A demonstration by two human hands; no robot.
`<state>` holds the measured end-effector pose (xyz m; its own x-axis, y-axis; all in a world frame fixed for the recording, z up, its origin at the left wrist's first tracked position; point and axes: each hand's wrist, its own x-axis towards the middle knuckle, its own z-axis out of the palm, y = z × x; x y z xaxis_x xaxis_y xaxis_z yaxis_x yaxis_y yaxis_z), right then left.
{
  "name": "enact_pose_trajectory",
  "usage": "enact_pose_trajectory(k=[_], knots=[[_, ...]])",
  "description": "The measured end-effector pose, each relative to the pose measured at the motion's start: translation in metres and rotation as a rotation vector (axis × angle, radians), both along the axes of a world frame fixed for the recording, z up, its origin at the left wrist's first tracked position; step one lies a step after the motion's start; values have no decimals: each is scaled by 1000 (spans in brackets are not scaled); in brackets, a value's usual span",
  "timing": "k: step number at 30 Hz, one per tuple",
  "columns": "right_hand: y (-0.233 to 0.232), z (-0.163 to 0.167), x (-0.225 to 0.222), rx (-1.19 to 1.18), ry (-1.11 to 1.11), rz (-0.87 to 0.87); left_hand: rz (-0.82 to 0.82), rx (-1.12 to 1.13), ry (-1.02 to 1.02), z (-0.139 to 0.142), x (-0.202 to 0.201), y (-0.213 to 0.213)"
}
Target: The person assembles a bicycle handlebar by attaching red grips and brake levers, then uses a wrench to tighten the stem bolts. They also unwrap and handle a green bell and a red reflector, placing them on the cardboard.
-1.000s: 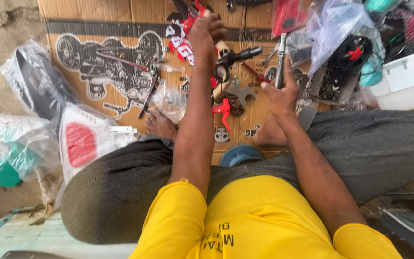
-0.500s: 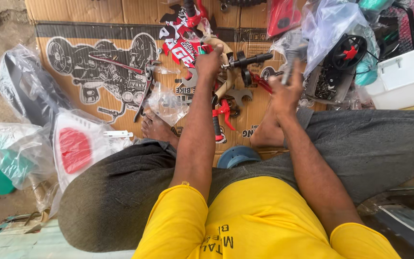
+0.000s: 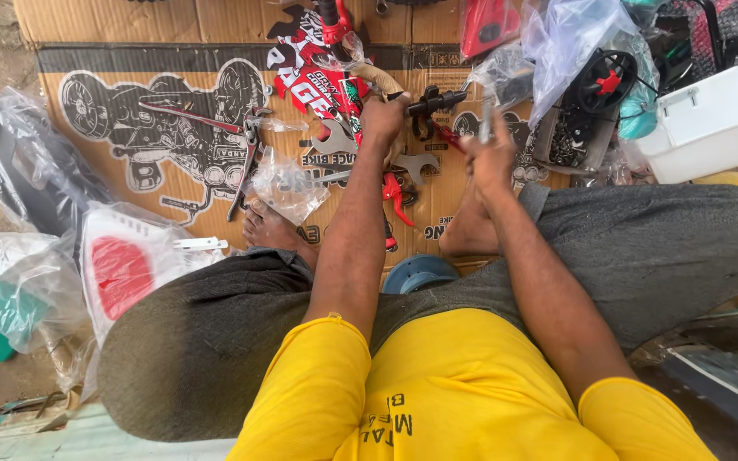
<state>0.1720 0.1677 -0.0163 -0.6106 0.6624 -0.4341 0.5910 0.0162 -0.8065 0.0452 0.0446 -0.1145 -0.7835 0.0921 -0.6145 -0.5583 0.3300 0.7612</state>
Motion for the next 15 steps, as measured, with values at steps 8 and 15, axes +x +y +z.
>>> enact_pose_trajectory(k=[8,15], knots=[[13,1,-6,-430,-311,240,246,398,-192,-19,-11,2],[24,25,-25,-242,179,158,310,1005,-437,4,-24,-26]])
